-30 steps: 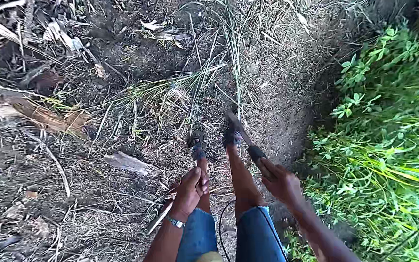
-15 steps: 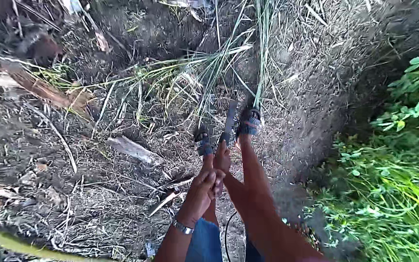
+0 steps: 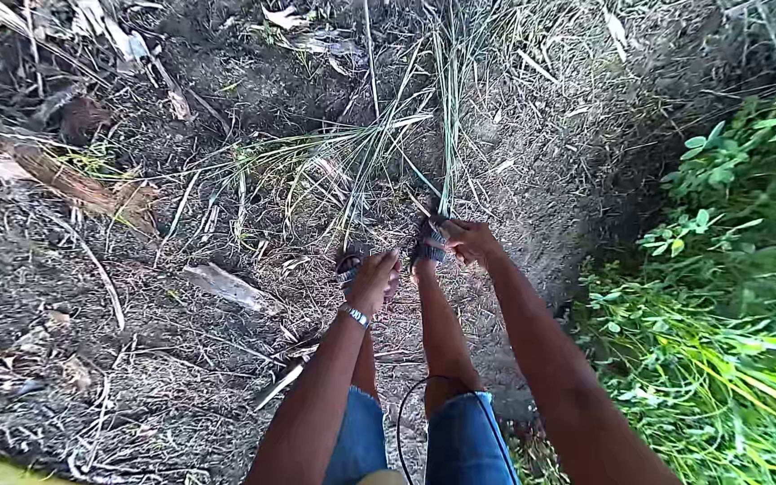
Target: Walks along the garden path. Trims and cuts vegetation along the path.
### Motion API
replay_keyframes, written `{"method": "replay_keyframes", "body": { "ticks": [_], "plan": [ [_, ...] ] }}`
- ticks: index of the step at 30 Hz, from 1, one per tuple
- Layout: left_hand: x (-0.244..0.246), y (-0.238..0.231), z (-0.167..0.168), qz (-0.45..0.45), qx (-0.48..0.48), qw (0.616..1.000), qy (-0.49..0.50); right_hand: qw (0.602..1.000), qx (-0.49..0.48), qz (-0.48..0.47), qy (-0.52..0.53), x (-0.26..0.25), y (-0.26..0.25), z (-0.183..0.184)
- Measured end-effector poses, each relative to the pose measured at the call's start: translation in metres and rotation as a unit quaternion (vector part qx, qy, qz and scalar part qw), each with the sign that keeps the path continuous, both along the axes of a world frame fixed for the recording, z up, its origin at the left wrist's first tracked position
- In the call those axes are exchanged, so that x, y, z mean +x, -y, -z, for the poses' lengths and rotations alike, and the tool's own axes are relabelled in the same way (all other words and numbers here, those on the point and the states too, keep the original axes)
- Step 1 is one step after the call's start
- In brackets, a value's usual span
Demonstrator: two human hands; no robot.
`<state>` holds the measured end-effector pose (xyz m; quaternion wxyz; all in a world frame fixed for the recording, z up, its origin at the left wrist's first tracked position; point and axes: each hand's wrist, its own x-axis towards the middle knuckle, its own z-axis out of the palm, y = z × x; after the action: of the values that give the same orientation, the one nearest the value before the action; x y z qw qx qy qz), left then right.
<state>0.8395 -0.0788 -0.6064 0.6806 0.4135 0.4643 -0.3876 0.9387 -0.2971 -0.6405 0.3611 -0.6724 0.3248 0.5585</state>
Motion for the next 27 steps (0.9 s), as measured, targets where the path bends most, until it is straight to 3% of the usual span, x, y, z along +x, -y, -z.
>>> {"method": "replay_keyframes", "body": {
  "ticks": [6, 15, 24, 27],
  "plan": [
    [0.029, 0.043, 0.04, -0.01, 0.033, 0.996, -0.086, 0.999, 0.034, 0.011, -0.021, 0.018, 0.031, 0.02],
    [0.041, 0.064, 0.08, -0.035, 0.044, 0.99, -0.131, 0.996, 0.076, 0.032, -0.022, 0.022, 0.056, 0.03],
    [0.037, 0.062, 0.075, -0.033, 0.04, 0.991, -0.12, 0.996, 0.073, 0.039, -0.022, 0.011, 0.052, 0.027],
    [0.031, 0.057, 0.049, -0.027, 0.049, 0.991, -0.125, 0.996, 0.063, -0.059, 0.028, -0.023, 0.039, 0.004]
  ]
}}
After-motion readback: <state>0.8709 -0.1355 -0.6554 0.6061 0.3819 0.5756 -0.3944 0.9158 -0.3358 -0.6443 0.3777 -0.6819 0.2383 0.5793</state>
